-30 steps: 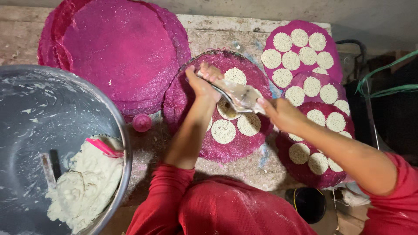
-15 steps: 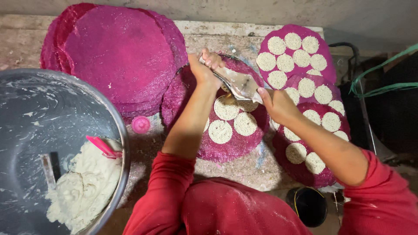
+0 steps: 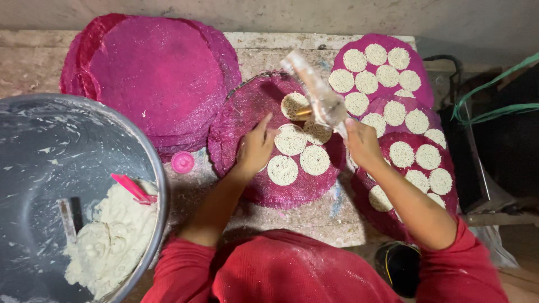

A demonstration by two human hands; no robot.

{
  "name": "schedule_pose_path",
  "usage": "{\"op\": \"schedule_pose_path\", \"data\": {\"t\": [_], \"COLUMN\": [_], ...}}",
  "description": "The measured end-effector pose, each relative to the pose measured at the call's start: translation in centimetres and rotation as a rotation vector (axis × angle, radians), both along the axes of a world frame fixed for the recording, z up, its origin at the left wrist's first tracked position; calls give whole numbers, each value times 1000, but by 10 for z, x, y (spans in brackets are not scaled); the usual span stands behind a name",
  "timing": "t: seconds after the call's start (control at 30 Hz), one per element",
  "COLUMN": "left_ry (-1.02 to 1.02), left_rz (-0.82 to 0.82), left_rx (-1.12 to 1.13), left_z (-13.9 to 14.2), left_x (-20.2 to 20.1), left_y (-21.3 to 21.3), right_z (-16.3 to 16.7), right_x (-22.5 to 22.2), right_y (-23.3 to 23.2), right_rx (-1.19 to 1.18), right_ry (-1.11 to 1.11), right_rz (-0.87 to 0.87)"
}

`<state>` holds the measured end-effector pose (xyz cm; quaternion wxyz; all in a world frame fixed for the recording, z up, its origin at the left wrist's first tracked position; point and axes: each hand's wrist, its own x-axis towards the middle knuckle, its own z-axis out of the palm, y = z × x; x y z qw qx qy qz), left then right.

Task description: The person scoops rice dough from a large basin into a handheld press and squeezes the press to extrude round rice cakes onto pink mesh trays. They refill the press with dough, press out discs one at a time, and occasionally reposition a ring and rotate the tray to make space for more discs.

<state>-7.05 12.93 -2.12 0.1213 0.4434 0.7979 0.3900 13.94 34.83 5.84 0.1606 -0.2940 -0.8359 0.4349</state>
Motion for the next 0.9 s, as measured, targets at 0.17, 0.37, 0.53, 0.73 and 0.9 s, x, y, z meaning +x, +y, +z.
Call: {"op": "schedule_pose_path", "data": {"t": [0.17, 0.37, 0.53, 0.73, 0.9], "left_ry": [-54, 92, 129, 48, 216], "left_rz": [38, -59, -52, 103, 109], "left_rx": [-162, -315, -327, -329, -122], "left_z": [50, 78, 59, 73, 120], "left_x": [27, 41, 43, 11, -15], "left_y": [-11, 13, 13, 6, -17], "right_z": [-23, -34, -44, -53, -17], "right_x": [19, 42, 80, 112, 108], "right_y": [-2, -25, -33, -33, -63], "right_rx": [-237, -278, -267, -413, -56], "right_ry": [216, 349, 401, 536, 371], "right_rz": [-82, -134, -205, -258, -84]}}
